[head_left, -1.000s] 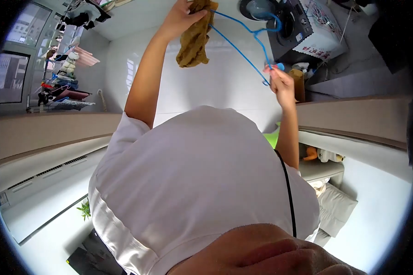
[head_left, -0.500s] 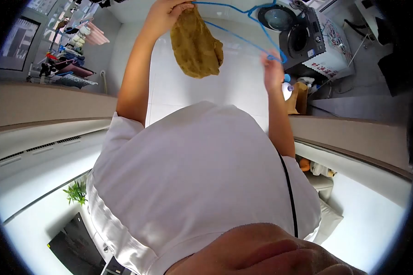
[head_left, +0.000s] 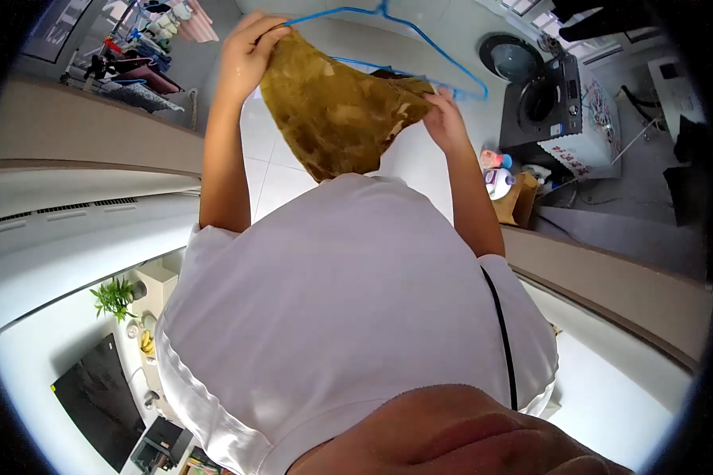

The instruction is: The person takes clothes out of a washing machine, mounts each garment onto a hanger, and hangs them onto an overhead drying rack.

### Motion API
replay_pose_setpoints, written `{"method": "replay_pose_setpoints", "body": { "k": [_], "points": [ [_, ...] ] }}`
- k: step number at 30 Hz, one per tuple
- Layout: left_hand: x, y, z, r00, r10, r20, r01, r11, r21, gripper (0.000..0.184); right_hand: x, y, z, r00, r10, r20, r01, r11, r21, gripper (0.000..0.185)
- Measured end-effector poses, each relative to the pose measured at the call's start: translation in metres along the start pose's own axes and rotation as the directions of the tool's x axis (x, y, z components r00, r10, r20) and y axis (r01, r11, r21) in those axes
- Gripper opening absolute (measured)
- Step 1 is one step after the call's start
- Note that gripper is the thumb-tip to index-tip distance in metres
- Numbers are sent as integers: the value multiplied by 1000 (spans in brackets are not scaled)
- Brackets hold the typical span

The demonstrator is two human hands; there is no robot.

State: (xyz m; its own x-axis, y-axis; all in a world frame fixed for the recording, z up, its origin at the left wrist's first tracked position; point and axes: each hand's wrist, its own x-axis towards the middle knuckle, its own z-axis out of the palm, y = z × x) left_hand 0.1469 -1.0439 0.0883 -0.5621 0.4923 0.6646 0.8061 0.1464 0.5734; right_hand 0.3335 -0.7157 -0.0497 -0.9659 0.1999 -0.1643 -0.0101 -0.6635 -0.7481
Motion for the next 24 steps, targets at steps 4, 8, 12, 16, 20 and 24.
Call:
{"method": "replay_pose_setpoints", "body": {
  "k": [4, 8, 12, 16, 20, 24],
  "points": [
    [-35, -31, -26, 967, -236, -91, 239, 971, 24, 14, -3, -5, 11, 988, -148, -51, 153, 979, 133, 17],
    [-59, -58, -53, 942, -334, -11, 334, 942, 13, 15, 24, -5, 6, 930, -367, -10, 367, 930, -17, 29],
    [-79, -86, -79, 916, -400, 37, 400, 916, -10, 17, 34, -17, 40, 810, -580, 88, 587, 802, -110, 31],
    [-91, -104, -96, 865, -502, -4, 496, 855, -151, 21, 48, -21, 66, 723, -673, 157, 691, 697, -193, 35],
    [-94, -124, -107, 765, -643, -21, 623, 749, -227, 27, 69, -33, 84, 593, -755, 279, 804, 543, -242, 22],
    [-77, -123, -105, 746, -601, -286, 544, 799, -258, 28, 84, -45, 102, 979, 54, 197, 111, 669, -735, 54]
  ]
}}
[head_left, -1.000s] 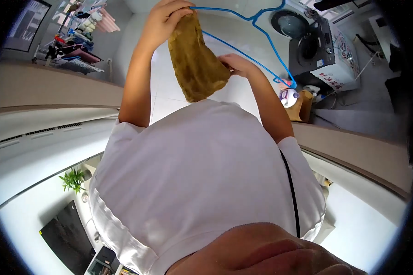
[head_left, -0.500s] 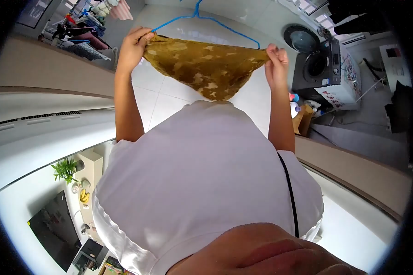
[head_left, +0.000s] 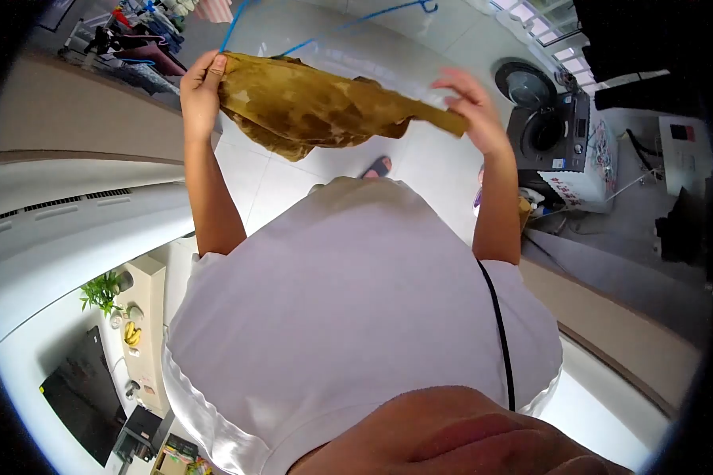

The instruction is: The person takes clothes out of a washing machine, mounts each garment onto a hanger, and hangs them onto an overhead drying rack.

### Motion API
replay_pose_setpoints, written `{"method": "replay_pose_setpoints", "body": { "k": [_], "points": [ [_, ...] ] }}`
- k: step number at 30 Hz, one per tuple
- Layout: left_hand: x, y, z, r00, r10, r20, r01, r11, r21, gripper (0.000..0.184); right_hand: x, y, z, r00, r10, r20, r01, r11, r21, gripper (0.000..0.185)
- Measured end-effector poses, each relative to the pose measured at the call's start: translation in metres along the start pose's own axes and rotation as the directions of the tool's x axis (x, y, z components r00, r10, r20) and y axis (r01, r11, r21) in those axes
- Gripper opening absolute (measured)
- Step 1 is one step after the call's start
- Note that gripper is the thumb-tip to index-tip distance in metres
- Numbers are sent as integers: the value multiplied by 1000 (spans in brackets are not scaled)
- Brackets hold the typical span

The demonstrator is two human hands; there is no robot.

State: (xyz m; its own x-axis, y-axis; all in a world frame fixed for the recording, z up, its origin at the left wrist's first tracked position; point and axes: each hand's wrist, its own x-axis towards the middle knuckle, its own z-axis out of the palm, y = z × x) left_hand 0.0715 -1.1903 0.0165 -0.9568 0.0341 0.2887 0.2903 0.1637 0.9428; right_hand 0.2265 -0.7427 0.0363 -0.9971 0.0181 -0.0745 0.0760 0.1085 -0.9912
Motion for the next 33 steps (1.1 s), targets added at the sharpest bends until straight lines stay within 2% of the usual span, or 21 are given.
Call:
{"method": "replay_pose_setpoints", "body": {
  "k": [2, 3, 5, 6, 8, 10, 11, 12, 14, 16, 18, 20, 22, 24, 26, 28, 30, 31, 32, 33],
  "points": [
    [8, 3, 4, 1000, 0, 7, 0, 1000, -22, 24, 15, 3, 15, 947, 10, 320, -15, 1000, 15, 63],
    [11, 8, 9, 1000, -14, 4, 14, 1000, -26, 24, 22, -13, 27, 896, 160, 414, -109, 983, -146, 67],
    [23, 9, 13, 999, 22, 35, -24, 999, 43, 25, 44, 8, 27, 755, 245, 608, -85, 956, -280, 72],
    [29, 7, 15, 995, 62, 79, -70, 993, 99, 25, 57, 14, 23, 659, 378, 650, -137, 910, -391, 65],
    [43, 5, 16, 995, 44, 92, -54, 992, 111, 24, 85, 19, 4, 703, 352, 618, 0, 869, -494, 44],
    [57, 10, 14, 978, -89, 190, 58, 985, 160, 24, 113, 55, -31, 910, 134, 393, -45, 973, -228, 28],
    [65, 6, 13, 973, -131, 192, 89, 973, 212, 24, 123, 49, -45, 969, 15, 247, 15, 993, -118, 22],
    [72, 5, 17, 975, -127, 184, 85, 971, 223, 24, 134, 39, -54, 967, 4, 255, 24, 994, -109, 22],
    [84, 4, 30, 946, -190, 264, 135, 968, 211, 24, 156, 24, -74, 951, -259, 167, 270, 962, -49, 23],
    [101, 2, 48, 954, -173, 244, 126, 972, 197, 24, 179, 13, -93, 941, -275, 195, 290, 956, -52, 25],
    [119, 12, 69, 978, -186, 93, 167, 969, 182, 24, 198, -11, -108, 794, -535, 288, 601, 762, -241, 25],
    [134, 5, 82, 976, -198, 93, 181, 969, 166, 25, 212, -20, -127, 780, -569, 262, 625, 725, -288, 25],
    [152, -1, 99, 997, -51, 50, 39, 974, 222, 27, 225, -33, -145, 754, -615, 231, 654, 674, -342, 25],
    [166, 13, 123, 998, -58, 26, 52, 981, 185, 27, 234, -41, -158, 771, -587, 248, 637, 703, -316, 25],
    [177, 15, 139, 993, -115, -10, 115, 991, 64, 26, 241, -44, -166, 773, -582, 251, 634, 698, -333, 26],
    [190, 8, 139, 978, -161, 133, 139, 978, 155, 24, 254, -51, -174, 749, -645, 154, 645, 654, -394, 29],
    [201, -5, 150, 968, -131, 213, 105, 986, 127, 21, 265, -53, -181, 698, -713, 66, 647, 588, -485, 33],
    [213, -8, 150, 939, -134, 318, 77, 979, 186, 21, 270, -54, -182, 693, -721, 25, 625, 583, -520, 38],
    [226, -10, 149, 901, -133, 413, 31, 969, 245, 20, 274, -55, -183, 727, -687, -3, 559, 594, -578, 40],
    [235, -7, 156, 893, -148, 425, 56, 973, 222, 19, 282, -54, -184, 767, -642, -20, 524, 644, -558, 39]
  ]
}}
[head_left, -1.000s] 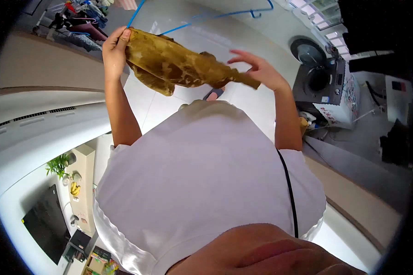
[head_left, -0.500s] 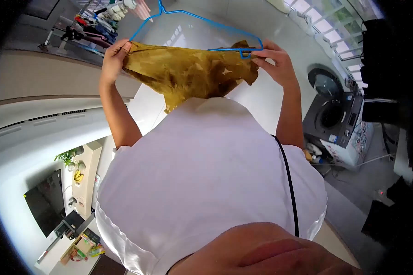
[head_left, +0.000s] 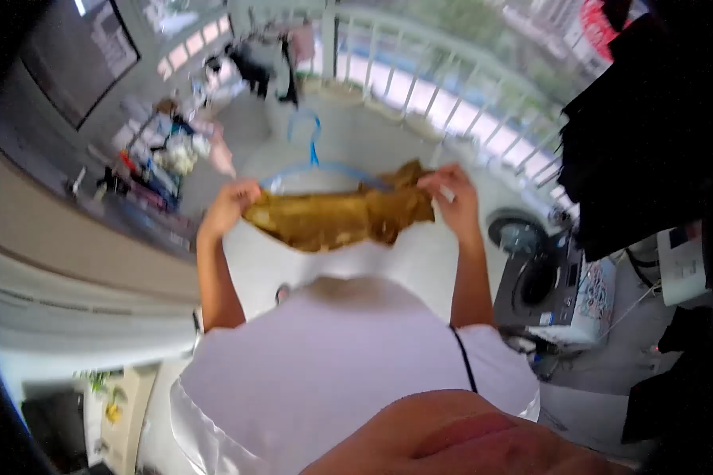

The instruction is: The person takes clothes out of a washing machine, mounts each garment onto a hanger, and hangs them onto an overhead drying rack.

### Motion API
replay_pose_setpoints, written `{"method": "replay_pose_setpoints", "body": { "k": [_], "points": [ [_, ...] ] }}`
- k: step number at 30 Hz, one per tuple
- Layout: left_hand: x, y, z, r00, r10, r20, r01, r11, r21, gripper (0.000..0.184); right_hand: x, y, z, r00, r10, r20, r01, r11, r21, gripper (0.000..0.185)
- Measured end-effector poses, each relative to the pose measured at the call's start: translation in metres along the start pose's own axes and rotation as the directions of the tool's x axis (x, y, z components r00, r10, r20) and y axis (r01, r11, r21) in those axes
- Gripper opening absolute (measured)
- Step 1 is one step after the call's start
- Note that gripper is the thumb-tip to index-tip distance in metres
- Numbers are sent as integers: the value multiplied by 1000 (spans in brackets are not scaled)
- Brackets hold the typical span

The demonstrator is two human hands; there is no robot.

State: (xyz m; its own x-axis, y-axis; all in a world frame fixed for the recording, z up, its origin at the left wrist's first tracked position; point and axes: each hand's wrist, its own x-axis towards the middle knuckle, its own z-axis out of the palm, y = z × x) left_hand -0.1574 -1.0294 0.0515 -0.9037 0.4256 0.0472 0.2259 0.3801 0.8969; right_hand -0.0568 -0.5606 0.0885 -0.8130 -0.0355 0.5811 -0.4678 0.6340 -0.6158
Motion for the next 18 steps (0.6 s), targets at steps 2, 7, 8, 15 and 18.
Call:
{"method": "replay_pose_setpoints", "body": {
  "k": [2, 7, 8, 15, 18],
  "points": [
    [32, -2, 3, 992, 108, 70, -107, 994, -13, 16, 19, -10, 3, 987, -84, 139, 83, 996, 10, 35],
    [104, 36, 3, 907, 416, 71, -422, 890, 175, 12, 65, -61, 48, 948, -154, 277, 132, 986, 99, 36],
    [112, 40, -5, 906, 423, 22, -423, 899, 116, 13, 71, -77, 55, 973, 44, 227, -65, 994, 83, 37],
    [164, 3, -99, 769, 613, -184, -592, 790, 160, 13, 117, -70, 105, 979, 177, 103, -131, 927, -351, 30],
    [176, -12, -150, 696, 694, -187, -642, 717, 272, 11, 143, -89, 144, 997, 65, -41, -76, 932, -354, 20]
  ]
}}
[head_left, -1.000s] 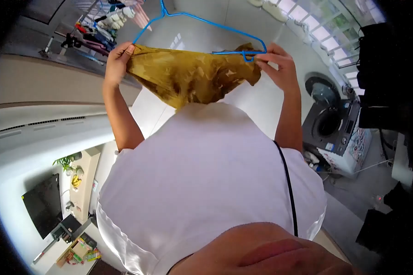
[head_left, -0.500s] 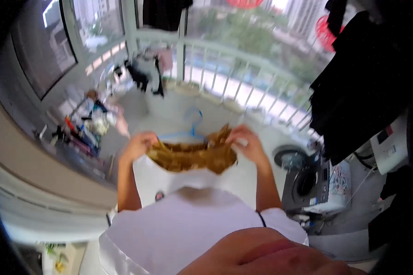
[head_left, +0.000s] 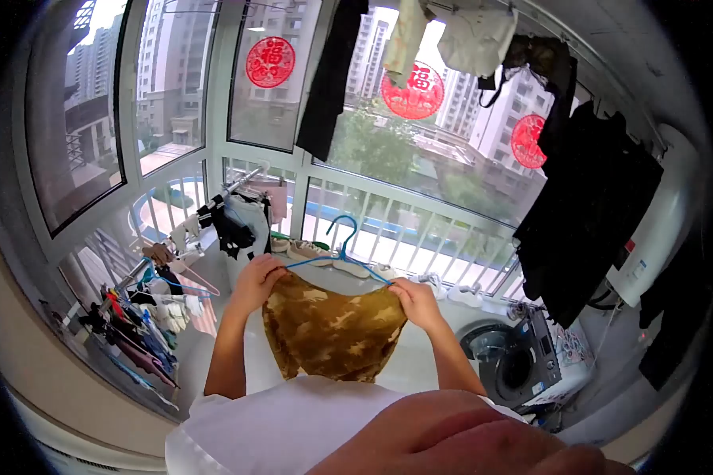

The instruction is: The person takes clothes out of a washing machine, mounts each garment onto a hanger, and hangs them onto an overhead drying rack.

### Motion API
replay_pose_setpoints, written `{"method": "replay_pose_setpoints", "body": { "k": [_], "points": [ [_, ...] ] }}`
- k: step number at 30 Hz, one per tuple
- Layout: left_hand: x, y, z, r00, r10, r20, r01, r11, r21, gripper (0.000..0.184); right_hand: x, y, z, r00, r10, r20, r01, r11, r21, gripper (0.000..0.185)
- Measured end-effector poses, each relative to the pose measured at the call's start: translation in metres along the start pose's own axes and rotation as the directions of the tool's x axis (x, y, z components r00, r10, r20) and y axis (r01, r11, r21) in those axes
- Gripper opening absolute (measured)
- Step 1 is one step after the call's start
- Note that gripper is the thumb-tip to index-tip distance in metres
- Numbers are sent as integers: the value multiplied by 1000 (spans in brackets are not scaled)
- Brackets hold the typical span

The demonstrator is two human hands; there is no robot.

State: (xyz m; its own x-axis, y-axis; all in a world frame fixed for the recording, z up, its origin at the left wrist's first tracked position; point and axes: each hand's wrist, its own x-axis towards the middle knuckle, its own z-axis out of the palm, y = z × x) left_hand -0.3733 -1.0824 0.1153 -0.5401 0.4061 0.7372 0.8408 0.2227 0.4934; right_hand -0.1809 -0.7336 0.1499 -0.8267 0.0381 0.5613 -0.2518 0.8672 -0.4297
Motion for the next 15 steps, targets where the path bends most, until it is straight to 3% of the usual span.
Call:
{"method": "replay_pose_setpoints", "body": {
  "k": [7, 9, 10, 12, 13, 15],
  "points": [
    [33, -69, -75, 968, 88, -234, -37, 976, 216, 13, 82, -99, 22, 954, -207, -215, 185, 976, -118, 14],
    [53, -81, -88, 926, -46, -374, 164, 943, 291, 27, 113, -122, 20, 950, -216, -228, 154, 953, -260, 16],
    [63, -81, -89, 926, -54, -375, 171, 942, 289, 27, 130, -129, 18, 942, -222, -250, 145, 945, -294, 17],
    [89, -69, -84, 827, 77, -557, 93, 958, 270, 46, 171, -161, 8, 899, -264, -349, 130, 923, -362, 19],
    [100, -75, -74, 857, 87, -508, 69, 958, 279, 61, 194, -174, 2, 899, -224, -377, 42, 900, -434, 19],
    [118, -31, -71, 919, 56, -390, 3, 989, 148, 62, 243, -197, -14, 853, -282, -440, 18, 857, -515, 21]
  ]
}}
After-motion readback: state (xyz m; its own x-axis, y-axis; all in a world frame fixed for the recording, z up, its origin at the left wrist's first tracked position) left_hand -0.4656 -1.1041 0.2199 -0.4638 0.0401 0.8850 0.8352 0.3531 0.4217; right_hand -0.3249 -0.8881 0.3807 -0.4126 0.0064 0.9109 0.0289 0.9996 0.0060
